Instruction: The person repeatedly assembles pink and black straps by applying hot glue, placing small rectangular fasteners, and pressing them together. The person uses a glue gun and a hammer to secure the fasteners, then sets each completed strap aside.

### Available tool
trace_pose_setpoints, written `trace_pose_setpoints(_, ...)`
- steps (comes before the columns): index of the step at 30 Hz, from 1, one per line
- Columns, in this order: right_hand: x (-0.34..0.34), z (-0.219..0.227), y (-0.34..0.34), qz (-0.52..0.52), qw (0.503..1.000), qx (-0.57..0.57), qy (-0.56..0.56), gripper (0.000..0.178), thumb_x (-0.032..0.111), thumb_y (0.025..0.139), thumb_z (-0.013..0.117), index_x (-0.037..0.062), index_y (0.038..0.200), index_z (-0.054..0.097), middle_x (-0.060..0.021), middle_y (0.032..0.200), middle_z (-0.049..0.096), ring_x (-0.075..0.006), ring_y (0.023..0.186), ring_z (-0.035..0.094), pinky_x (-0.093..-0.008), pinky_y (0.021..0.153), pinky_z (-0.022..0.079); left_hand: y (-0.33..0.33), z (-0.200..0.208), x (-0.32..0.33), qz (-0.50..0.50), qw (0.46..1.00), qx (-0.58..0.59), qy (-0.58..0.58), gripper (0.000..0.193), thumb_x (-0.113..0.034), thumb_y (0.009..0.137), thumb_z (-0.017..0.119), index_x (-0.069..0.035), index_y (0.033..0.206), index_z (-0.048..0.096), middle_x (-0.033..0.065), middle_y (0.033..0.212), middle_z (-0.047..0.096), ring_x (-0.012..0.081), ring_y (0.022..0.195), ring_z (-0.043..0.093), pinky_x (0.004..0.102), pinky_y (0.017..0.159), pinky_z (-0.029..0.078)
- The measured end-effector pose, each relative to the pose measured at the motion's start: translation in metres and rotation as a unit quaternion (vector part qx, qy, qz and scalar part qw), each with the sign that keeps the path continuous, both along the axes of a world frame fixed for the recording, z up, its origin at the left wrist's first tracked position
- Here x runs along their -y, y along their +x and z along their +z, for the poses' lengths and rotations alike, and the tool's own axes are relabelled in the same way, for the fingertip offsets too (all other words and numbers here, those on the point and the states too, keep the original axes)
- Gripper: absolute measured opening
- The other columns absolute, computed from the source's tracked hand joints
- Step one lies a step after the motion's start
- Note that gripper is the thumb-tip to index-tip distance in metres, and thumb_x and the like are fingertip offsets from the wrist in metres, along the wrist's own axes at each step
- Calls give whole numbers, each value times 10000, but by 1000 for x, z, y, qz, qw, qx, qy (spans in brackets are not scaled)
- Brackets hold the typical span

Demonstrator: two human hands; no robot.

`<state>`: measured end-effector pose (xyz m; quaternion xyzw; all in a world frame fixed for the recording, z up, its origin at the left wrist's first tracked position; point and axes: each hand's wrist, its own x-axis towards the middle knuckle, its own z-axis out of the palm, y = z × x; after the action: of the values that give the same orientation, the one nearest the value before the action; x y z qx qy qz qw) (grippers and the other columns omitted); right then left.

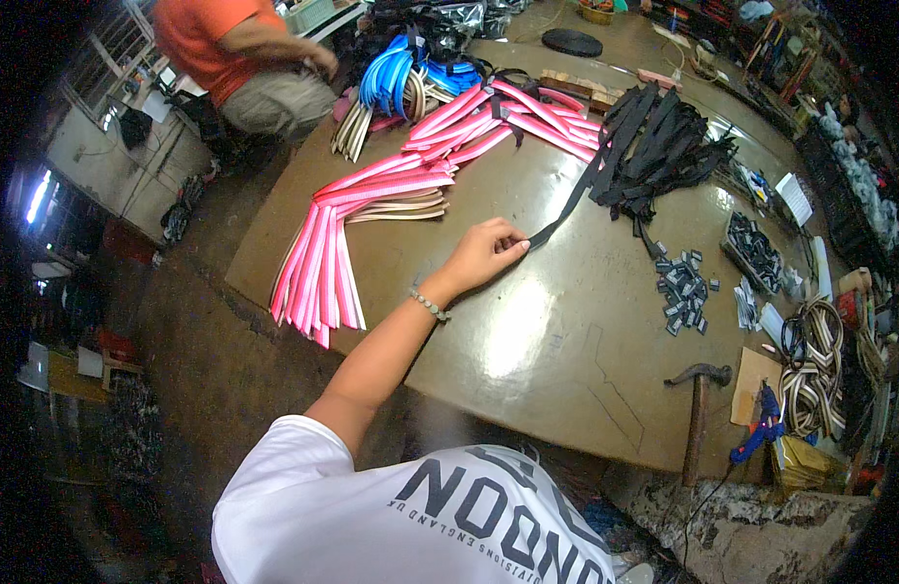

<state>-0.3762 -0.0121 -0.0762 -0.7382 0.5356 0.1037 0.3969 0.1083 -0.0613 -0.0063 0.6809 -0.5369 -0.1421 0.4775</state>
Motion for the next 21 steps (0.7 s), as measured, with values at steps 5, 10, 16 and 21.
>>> trace_pose_setpoints(5,-7,2,-8,11,1000,6,0,337,214,900,549,10,1149,647,-275,1198,621,-428,1132,592,-463,934,492,0,-6,-1,11,1000,10,11,241,-238,889,706,-8,957,724,106,830,625,194,731,597,328,679,489)
trace_pose_setpoints(10,-12,3,-15,19,1000,15,11,337,211,901,543,10,1152,645,-278,1202,618,-429,1139,587,-464,937,490,3,-6,0,9,1000,-7,6,243,-201,880,712,-24,1045,734,89,837,648,159,744,588,305,685,477)
trace_pose_setpoints(16,-14,6,-21,29,999,14,27,338,207,903,535,9,1155,642,-280,1208,614,-430,1147,582,-465,941,487,2,-5,0,14,1000,-8,17,215,-176,875,710,-7,1007,726,90,852,653,153,733,598,287,689,486)
trace_pose_setpoints(21,-17,1,-28,43,998,10,35,338,204,904,529,9,1157,640,-283,1212,610,-431,1153,577,-466,945,484,-1,-3,-5,21,1000,-13,16,226,-187,876,730,-4,1008,723,52,834,660,114,721,576,272,664,470)
